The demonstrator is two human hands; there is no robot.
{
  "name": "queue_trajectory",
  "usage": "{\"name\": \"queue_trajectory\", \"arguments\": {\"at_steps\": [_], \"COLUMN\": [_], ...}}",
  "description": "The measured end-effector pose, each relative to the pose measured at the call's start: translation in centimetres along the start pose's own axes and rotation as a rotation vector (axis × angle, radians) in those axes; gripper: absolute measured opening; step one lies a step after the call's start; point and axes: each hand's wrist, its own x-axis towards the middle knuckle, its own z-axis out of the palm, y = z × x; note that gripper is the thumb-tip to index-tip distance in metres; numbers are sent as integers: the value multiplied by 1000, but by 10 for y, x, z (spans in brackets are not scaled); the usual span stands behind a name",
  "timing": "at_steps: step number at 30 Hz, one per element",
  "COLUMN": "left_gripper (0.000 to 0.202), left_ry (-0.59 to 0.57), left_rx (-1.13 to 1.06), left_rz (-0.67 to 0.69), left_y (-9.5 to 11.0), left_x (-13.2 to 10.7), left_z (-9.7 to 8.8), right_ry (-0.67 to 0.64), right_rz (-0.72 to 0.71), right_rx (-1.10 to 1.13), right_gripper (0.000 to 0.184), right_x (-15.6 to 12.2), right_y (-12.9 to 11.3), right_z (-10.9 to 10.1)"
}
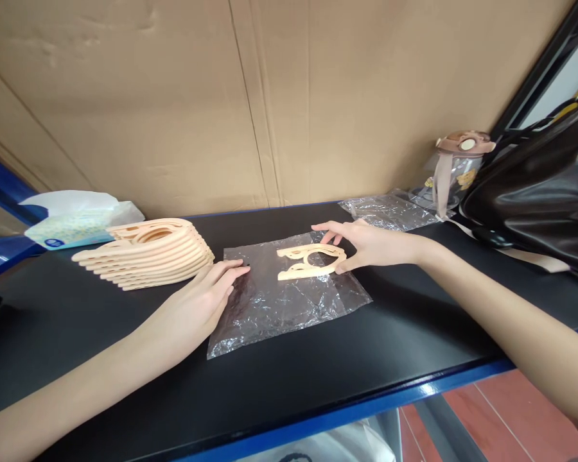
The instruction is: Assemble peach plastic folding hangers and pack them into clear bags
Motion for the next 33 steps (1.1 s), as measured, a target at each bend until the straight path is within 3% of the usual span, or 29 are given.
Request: {"name": "queue_trajectory", "arguments": {"at_steps": [5, 11, 18, 27, 33], "left_gripper": [46, 52, 71, 66, 56], "left_ry": [-59, -73, -45, -1, 53], "left_rx": [-82, -119, -105, -70, -20], "left_rz": [-52, -66, 10, 51, 77], "left_y": [2, 2, 1, 1, 4], "left_x": [0, 0, 0, 1, 5], "left_z": [-1, -2, -3, -5, -7], "right_ry": [70, 279, 338, 375, 398], "right_rz": [-58, -28, 29, 73, 34], "right_rx": [240, 68, 135, 79, 17], "right_gripper": [75, 68, 58, 48, 51], "right_x": [14, 22, 22, 25, 29], "right_y": [4, 4, -8, -17, -15], "right_z": [24, 39, 46, 52, 56]}}
